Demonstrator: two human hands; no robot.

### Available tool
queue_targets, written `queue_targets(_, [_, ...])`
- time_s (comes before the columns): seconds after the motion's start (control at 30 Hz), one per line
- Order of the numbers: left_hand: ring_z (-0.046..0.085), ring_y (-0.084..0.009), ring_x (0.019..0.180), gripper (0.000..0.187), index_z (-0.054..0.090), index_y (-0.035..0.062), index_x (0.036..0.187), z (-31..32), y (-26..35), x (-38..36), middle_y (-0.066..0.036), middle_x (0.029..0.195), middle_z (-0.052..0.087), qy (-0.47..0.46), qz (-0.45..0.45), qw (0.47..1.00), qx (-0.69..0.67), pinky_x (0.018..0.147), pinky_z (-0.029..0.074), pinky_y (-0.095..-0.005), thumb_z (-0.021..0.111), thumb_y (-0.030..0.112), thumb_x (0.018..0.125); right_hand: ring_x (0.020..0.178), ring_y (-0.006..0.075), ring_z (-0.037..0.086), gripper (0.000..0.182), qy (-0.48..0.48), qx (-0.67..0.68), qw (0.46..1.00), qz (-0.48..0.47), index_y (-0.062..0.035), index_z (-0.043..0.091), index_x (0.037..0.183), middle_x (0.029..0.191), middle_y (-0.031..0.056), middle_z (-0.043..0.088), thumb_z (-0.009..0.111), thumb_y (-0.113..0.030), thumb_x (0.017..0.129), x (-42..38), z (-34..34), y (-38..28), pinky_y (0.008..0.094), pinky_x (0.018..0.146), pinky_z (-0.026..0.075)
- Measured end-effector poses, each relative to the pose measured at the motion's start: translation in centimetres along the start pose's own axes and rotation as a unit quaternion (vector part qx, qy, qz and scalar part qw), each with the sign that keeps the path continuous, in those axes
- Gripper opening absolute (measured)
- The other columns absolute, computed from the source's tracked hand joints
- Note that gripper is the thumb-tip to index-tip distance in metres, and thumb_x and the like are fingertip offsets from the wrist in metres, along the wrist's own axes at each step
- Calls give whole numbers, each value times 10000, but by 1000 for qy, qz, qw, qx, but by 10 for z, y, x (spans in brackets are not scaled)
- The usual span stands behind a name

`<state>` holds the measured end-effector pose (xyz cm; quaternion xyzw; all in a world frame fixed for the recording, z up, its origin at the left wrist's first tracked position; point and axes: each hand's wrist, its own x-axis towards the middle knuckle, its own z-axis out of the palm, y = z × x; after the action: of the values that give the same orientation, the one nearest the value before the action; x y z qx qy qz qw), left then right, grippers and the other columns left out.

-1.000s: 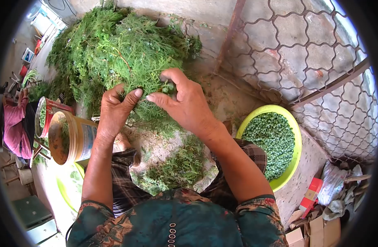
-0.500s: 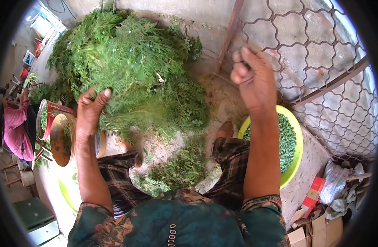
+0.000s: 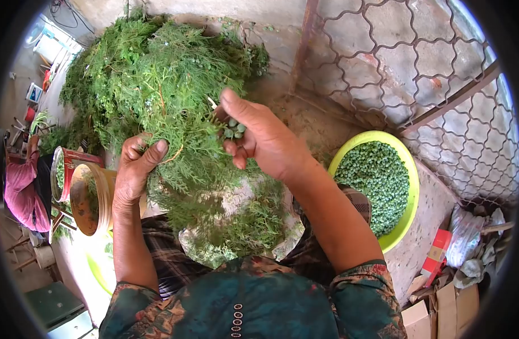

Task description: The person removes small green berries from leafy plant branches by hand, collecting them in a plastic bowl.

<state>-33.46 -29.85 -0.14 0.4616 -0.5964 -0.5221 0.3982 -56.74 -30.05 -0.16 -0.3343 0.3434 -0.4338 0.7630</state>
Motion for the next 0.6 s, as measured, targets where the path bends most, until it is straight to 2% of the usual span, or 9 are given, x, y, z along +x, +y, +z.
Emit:
queue_targets(0.13, [406,-22,629,141,595,33,785,2,1,1,78,671,503,-35,0,999,32,568,356,-214,618,147,866,490,74,433,504,-43,-94,994,32,-50,539,995,725,-6,491,446,-532,882,2,3,5,202,376,319])
queue_targets(0.17, [406,-22,629,141,595,33,785,2,-1,1,78,671,503,-35,-2,999,31,568,356,-214,618,147,866,458,54,395,402,-50,-80,995,38,-63,555,984,678,-39,469,519,-449,880,0,3,6,199,377,291])
queue_targets(0.2, [420,-22,640,125,597,30,791,1,-5,1,71,683,519,-36,-16,999,11,570,361,-206,624,132,860,458,54,395,402,-50,-79,995,39,-63,555,984,678,-39,469,519,-449,880,1,2,6,199,377,291])
queue_targets(0.27, [435,-21,652,110,599,27,798,3,-6,-1,64,695,536,-36,-32,999,-10,573,367,-198,630,117,853,464,43,383,268,-51,-123,988,79,-66,566,969,680,-39,475,592,-313,868,3,-1,6,194,385,272])
queue_targets(0.33, [478,-25,660,77,612,24,819,13,-1,-4,42,729,589,36,-38,996,-74,579,396,-186,640,92,840,470,39,385,243,-50,-92,991,79,-63,565,958,680,-39,476,622,-272,847,3,-2,8,196,388,273])
queue_targets(0.4, [506,-31,663,68,623,28,839,15,1,-3,24,750,612,9,-38,998,-50,583,417,-190,651,90,831,476,36,387,227,-47,-61,994,79,-60,565,947,680,-39,478,652,-231,827,2,-2,11,198,391,274])
queue_targets(0.5, [551,-45,663,84,642,42,868,10,-5,2,0,777,646,-9,-37,999,-1,586,447,-197,674,96,811,470,38,387,189,-31,-146,989,23,-43,557,931,660,-40,470,622,-195,839,5,-4,7,204,396,281])
queue_targets(0.53, [566,-53,660,99,651,52,877,9,-8,2,-5,782,656,-3,-45,999,24,585,455,-200,687,103,800,467,40,387,171,18,-204,978,-27,-35,553,932,650,-38,469,609,-165,836,2,-7,-2,200,403,289])
queue_targets(0.6, [592,-80,678,108,645,62,862,2,0,0,2,749,642,120,-94,986,-69,636,486,-216,704,91,776,487,33,408,139,135,-251,952,-110,-24,549,929,671,-19,485,572,-120,830,-3,-25,-22,184,415,301])
